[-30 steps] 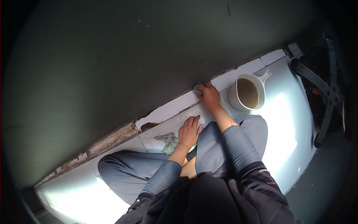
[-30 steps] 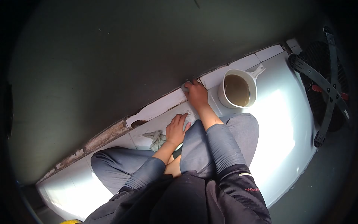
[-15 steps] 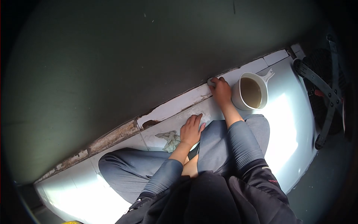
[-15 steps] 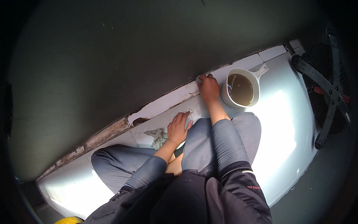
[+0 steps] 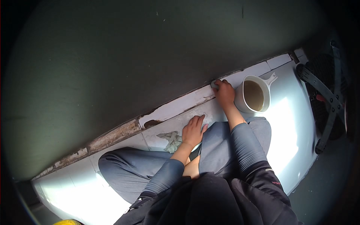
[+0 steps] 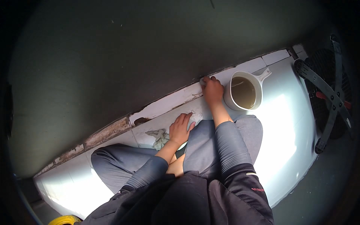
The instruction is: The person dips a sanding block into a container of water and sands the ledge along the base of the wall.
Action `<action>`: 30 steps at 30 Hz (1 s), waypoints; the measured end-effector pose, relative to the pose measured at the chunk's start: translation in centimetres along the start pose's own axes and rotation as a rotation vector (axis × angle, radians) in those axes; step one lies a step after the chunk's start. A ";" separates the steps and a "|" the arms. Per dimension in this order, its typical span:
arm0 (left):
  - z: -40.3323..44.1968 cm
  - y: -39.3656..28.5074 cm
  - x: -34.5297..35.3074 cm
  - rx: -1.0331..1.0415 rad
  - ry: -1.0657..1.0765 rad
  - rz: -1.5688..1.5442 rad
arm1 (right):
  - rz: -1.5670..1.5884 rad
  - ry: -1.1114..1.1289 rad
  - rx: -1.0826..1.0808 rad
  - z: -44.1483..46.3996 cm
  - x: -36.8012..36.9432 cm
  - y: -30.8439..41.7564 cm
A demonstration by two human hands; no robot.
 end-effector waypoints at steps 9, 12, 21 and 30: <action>0.1 0.1 0.3 0.000 0.013 0.000 | 0.010 0.151 -0.201 -2.8 1.1 4.0; 0.0 0.0 0.1 0.004 0.007 -0.001 | -0.026 0.104 -0.074 -1.2 0.1 0.8; 0.3 -0.2 0.2 0.003 0.009 0.007 | -0.003 0.242 -0.224 -3.8 1.9 5.3; 0.2 -0.4 0.0 0.005 0.012 0.020 | 0.049 0.013 -0.032 -0.1 0.5 -1.1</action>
Point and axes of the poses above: each hand's wrist, its own z-axis towards the middle knuckle, its own x-axis out of the palm, y = z × x, the point moved 6 cm from there along z, towards the middle knuckle, and after that the axes turned 2 degrees about z, right-handed, at the moved point
